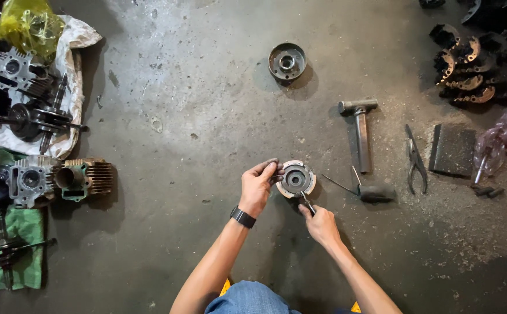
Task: The person sits on the workshop floor and works on a motorcycle clutch assembly. They pick up friction plates and metal discs one at a time, fit them into the clutch hub by hand, and use pliers to press and seat the plates inside the hub.
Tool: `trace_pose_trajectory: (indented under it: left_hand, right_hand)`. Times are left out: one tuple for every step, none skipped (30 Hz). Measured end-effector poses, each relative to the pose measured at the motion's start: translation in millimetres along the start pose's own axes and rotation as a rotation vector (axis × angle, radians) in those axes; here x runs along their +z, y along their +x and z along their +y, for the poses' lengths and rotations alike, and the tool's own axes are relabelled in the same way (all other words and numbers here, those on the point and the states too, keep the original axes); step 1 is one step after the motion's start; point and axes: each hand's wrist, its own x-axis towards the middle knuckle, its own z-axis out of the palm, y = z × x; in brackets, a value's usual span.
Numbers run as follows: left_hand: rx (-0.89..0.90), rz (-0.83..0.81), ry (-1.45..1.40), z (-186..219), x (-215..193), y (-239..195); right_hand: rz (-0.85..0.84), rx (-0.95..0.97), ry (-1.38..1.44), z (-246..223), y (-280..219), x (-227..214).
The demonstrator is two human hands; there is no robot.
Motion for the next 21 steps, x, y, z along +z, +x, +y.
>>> trace_pose_trajectory:
  left_hand:
    - [-0.016,-0.018,-0.045,8.6,6.1,-5.0]
    - [-0.033,-0.037,-0.09,17.2,12.1,-10.1]
    - [-0.031,-0.036,-0.091,24.3,15.9,-18.4]
    - [0.05,-0.042,-0.011,31.6,19.7,-26.8]
    - [0.135,-0.052,0.069,39.5,24.8,-33.3]
    - [0.14,-0.055,0.067,51.2,31.7,-45.0]
    - [0.387,-0.072,0.284,62.8,38.9,-56.8]
    - [0.634,-0.085,0.502,74.3,46.1,-68.6]
    - [0.638,-0.088,0.5,88.4,50.8,-77.9]
    - [0.971,-0.163,0.709,102.4,55.4,-87.5]
    - [1.305,-0.242,0.916,116.7,60.0,-96.8]
    - [1.311,-0.244,0.914,123.9,62.3,-102.7]
    - [1.495,-0.345,1.009,130.3,63.8,-109.8]
    - [1.677,-0.451,1.104,136.6,65.1,-116.8]
    - [1.678,-0.448,1.105,140.4,66.8,-120.6]
    - [1.705,-0.496,1.142,144.1,68.3,-124.2]
    - [1.729,-0.545,1.178,147.2,69.0,-128.6]
    - [1.729,-0.543,1.18,147.2,68.3,-129.2]
    - [1.736,-0.562,1.193,147.1,67.9,-129.5]
    - [1.743,-0.58,1.205,147.0,67.7,-129.5]
    - [1.741,-0.58,1.206,146.5,67.0,-129.8]
  right_hand:
    - [-0.007,0.01,0.015,-2.1,-1.6,-1.5]
    - [-0.015,0.02,0.031,-4.3,-3.2,-2.9]
    - [-0.015,0.018,0.03,-7.5,-4.5,-4.9]
    - [-0.049,0.054,0.039,-10.9,-6.1,-7.1]
    - [-0.079,0.089,0.049,-15.0,-5.4,-10.3]
    - [-0.075,0.084,0.048,-12.3,-4.8,-8.0]
    - [-0.042,0.064,0.048,-9.5,-4.4,-5.8]
    - [-0.009,0.043,0.048,-6.6,-3.9,-3.8]
    - [-0.005,0.041,0.048,-3.3,-2.7,-1.9]
    - [-0.011,0.031,0.048,-0.1,-1.6,-0.1]
    - [-0.015,0.022,0.048,2.7,-0.1,1.9]
    - [-0.01,0.019,0.05,7.1,3.7,5.1]
    - [0.0,0.009,0.051,12.3,6.3,8.9]
    - [0.011,-0.001,0.052,17.5,9.2,12.9]
    - [0.011,-0.003,0.051,11.1,5.7,7.6]
    - [-0.002,0.011,0.052,4.8,2.3,2.6]
    - [-0.016,0.027,0.053,-0.9,-2.0,-1.5]
    - [-0.017,0.025,0.052,-4.5,-3.8,-3.9]
    - [-0.023,0.026,0.066,-7.7,-6.0,-6.5]
    - [-0.028,0.027,0.081,-10.9,-7.9,-9.2]
    - [-0.03,0.028,0.08,-7.9,-6.5,-7.3]
